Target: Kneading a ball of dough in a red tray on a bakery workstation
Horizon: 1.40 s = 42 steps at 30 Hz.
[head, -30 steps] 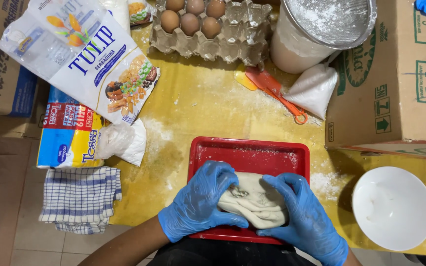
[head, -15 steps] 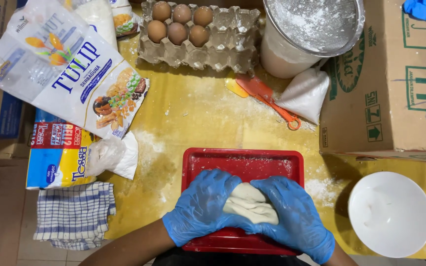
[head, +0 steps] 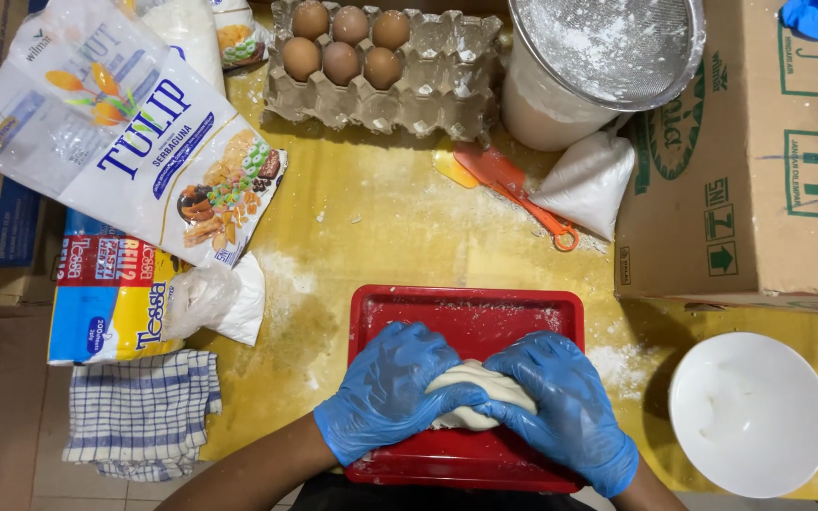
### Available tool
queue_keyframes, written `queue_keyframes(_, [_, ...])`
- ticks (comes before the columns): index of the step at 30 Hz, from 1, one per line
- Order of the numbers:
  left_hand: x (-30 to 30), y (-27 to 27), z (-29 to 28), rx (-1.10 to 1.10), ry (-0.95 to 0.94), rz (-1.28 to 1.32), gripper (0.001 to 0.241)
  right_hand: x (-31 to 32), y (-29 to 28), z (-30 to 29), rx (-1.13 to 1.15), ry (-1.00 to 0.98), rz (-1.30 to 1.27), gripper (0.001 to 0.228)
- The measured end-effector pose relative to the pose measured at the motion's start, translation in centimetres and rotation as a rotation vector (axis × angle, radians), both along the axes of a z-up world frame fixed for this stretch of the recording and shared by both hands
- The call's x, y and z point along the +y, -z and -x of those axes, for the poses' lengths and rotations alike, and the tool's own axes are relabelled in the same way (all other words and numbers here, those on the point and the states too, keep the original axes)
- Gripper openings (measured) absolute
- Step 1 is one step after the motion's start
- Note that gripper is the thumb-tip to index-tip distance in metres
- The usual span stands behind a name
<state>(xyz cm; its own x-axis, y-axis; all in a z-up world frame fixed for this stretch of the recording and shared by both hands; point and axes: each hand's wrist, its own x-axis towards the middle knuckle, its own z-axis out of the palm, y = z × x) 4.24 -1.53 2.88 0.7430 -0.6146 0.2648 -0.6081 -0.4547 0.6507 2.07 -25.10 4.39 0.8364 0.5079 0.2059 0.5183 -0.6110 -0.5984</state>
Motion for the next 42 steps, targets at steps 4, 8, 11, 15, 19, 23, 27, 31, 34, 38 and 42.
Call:
queue_keyframes(4, [0.3, -1.8, 0.2, 0.0, -0.056, 0.08, 0.044, -0.6, -1.1, 1.7, 0.035, 0.061, -0.067, 0.058])
queue_keyframes(8, [0.7, -4.7, 0.5, -0.177, -0.035, 0.138, 0.054, -1.4, -2.2, 2.8, -0.103, -0.134, -0.071, 0.052])
queue_keyframes(11, [0.4, -4.4, 2.0, -0.158, 0.08, -0.121, 0.067, -1.0, -1.1, 3.0, -0.106, -0.16, -0.004, 0.061])
queue_keyframes(15, [-0.1, -1.6, 3.0, -0.2, 0.059, -0.296, 0.092, -0.8, 0.6, 3.5, -0.099, -0.098, 0.112, 0.073])
queue_keyframes(19, [-1.4, 0.7, 2.5, -0.217, -0.028, -0.476, 0.126, 0.3, 0.2, 2.9, -0.131, -0.026, 0.195, 0.078])
queue_keyframes(23, [-2.0, 0.0, 1.0, -0.202, -0.008, -0.569, 0.123, 0.7, 0.6, 2.3, -0.079, 0.054, 0.168, 0.091])
queue_keyframes(27, [-1.3, 0.3, 0.4, -0.155, -0.014, -0.391, 0.098, 0.3, 1.0, 1.6, -0.025, 0.045, 0.021, 0.077])
queue_keyframes(31, [-0.9, 0.4, -0.2, -0.005, -0.006, -0.175, 0.075, -0.4, 2.2, 1.5, 0.0, 0.066, 0.022, 0.078])
queue_keyframes(34, [-0.7, 0.3, -0.6, -0.072, -0.001, -0.113, 0.073, -0.7, 1.6, 1.1, 0.057, 0.056, -0.042, 0.068])
queue_keyframes(38, [0.2, -1.0, -1.0, 0.059, 0.085, 0.095, 0.061, -0.2, -0.4, 1.0, 0.236, 0.137, -0.233, 0.068])
queue_keyframes(42, [0.9, -2.8, -0.6, 0.027, 0.09, 0.266, 0.061, -2.2, -0.6, 0.8, 0.396, 0.002, -0.373, 0.07])
